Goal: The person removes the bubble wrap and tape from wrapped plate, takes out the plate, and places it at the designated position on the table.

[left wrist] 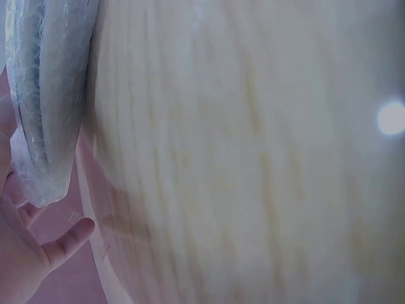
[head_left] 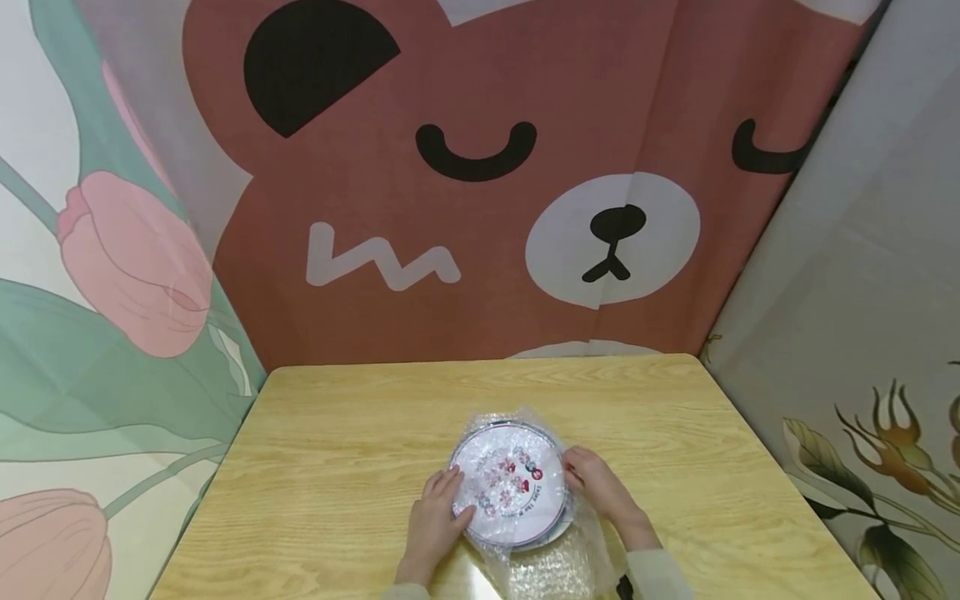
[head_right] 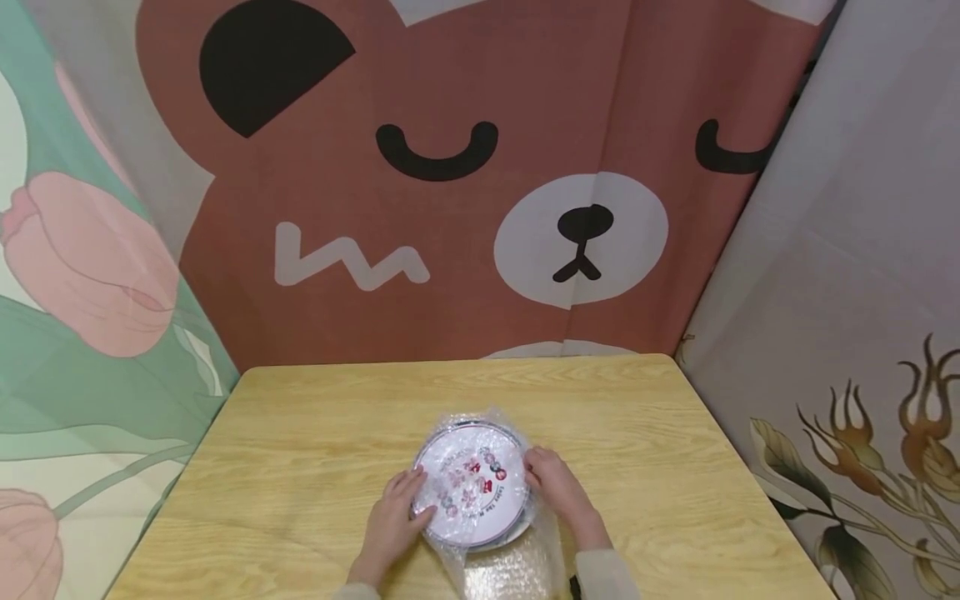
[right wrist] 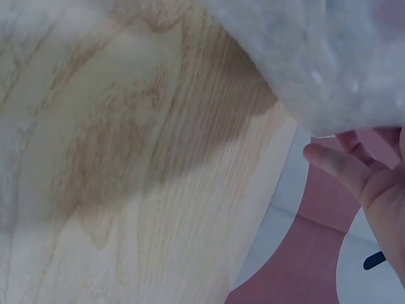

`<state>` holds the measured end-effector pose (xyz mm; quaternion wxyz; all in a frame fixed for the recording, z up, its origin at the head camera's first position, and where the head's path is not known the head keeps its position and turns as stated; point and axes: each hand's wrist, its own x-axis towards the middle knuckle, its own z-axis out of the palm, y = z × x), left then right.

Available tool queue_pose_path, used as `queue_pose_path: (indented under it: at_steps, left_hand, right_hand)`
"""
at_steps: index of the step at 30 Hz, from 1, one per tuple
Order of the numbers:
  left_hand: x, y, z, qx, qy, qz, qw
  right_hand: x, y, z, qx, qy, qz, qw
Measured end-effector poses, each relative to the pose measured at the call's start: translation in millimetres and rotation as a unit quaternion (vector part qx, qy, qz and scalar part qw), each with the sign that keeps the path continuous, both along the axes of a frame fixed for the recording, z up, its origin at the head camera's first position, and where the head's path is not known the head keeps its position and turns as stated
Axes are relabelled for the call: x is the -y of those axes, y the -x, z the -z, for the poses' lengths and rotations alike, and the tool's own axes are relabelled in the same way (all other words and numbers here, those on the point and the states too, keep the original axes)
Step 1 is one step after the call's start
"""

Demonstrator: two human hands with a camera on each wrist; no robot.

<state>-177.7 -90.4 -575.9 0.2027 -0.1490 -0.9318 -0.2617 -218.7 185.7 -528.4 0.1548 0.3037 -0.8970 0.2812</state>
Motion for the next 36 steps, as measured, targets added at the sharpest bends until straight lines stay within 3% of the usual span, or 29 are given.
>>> queue_pose_path:
  at_steps: [8,11,16,19,27,31,36]
  left_hand:
    - [3,1.3,1.6,-0.022,-0.008,0.002,0.9997]
    - [3,0.9,2.5,-0.014,-0.007,0.003,0.9999]
    - [4,1.0,2.4,0.009,-0.007,0.004,0.9999]
    - [5,2.6,2.1,0.007,-0.007,0.005,0.9999]
    - [2,2.2,-1.0,0.021,-0.024,0.012,0.9994]
    - [1,2.1,-1.8,0.021,-0.018,0.009,0.9996]
    - [0,1.8,-2.8,0.026,-0.014,0.004,0.9996]
  right_hand:
    - [1,0.3,-0.2,0.018,-0.029,-0.010,0.999]
    - [1,-0.9,-0.5,0.020,-0.045,-0.005,0.999]
    - [11,-5.0,-3.9,-0.040,-0.066,0.026,0.997]
    - [27,-7.0,-6.0,-0.080,-0.103,0.045,0.990]
    - [65,-5.9,1.3,-0.134,-0.178,0.018,0.975]
    - [73,-5.0,4.1,-0.143,-0.193,0.030,0.970]
    - [79,-5.5,3.3,-0.128,-0.170,0.056,0.975]
